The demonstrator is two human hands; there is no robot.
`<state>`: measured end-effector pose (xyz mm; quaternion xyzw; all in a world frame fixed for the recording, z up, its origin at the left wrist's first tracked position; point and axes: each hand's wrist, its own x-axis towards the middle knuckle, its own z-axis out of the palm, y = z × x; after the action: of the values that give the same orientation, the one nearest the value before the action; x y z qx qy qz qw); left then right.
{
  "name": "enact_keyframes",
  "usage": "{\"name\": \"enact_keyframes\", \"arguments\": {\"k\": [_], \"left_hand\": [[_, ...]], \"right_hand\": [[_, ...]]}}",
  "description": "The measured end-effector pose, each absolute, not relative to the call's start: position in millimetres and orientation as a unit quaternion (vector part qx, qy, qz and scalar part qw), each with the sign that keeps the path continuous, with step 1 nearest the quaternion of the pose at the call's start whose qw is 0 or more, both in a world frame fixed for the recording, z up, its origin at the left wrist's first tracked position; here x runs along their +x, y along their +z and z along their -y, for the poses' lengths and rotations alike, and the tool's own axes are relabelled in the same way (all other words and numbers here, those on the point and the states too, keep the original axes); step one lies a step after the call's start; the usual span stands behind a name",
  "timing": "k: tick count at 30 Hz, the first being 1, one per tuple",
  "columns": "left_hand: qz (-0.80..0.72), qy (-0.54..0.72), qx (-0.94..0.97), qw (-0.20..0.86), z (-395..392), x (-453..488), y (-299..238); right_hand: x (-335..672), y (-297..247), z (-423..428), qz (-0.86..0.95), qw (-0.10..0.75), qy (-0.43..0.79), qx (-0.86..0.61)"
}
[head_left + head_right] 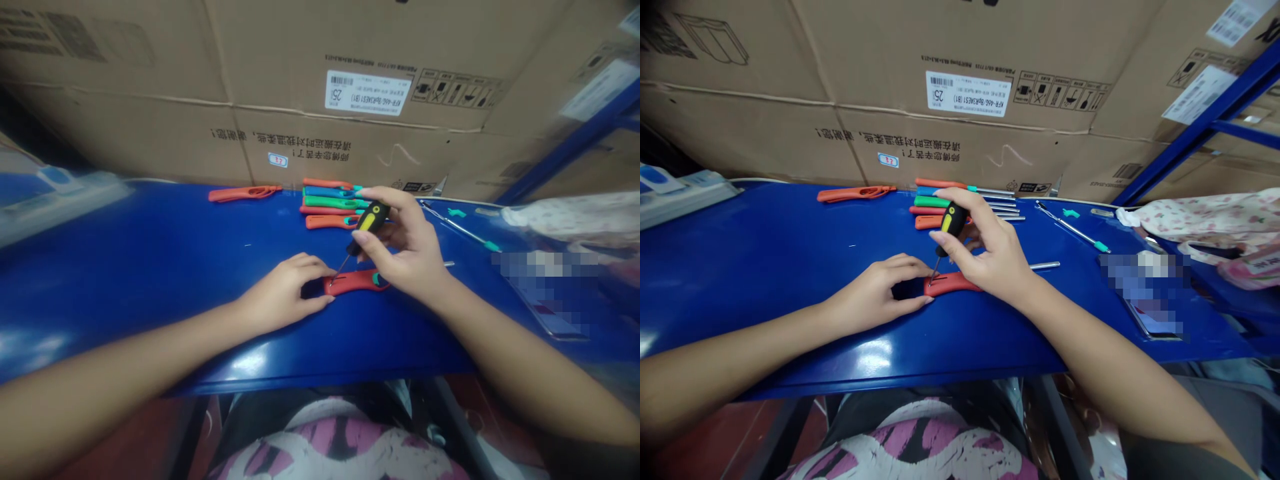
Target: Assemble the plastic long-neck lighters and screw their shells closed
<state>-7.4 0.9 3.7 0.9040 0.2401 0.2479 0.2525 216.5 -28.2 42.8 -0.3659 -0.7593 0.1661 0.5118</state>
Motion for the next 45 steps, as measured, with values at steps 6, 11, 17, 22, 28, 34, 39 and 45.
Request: {"name": "enact_keyframes", "arguments": {"k": [6,11,17,22,28,34,39,45], "left_hand": [[-0.245,0.245,0.903,0.255,0,-7,5],[-0.248,0.248,0.901,0.255,0,-8,4],[-0.244,0.248,0.903,0.253,0,-7,4],[-0.238,0.244,0.904,0.258,0,-7,3],[-0.226,0.252,0.904,0.260,0,-7,2],[-0.225,0.253,0.907,0.249,1,-6,2],[-0.222,0.254,0.907,0.251,0,-6,0],[-0.221,0.253,0.907,0.255,-1,-7,-1]], "right_hand": [[222,52,28,0.786,0.473,0.168,-0.361],[220,49,28,0.768,0.521,0.037,-0.370],[221,51,28,0.779,0.486,0.152,-0.366],[222,54,29,0.778,0.513,0.000,-0.363],[217,55,36,0.800,0.477,0.113,-0.346],[216,57,36,0.827,0.490,-0.060,-0.268],[213,56,38,0.824,0.454,0.068,-0.330],[217,53,34,0.800,0.485,0.021,-0.353]]}}
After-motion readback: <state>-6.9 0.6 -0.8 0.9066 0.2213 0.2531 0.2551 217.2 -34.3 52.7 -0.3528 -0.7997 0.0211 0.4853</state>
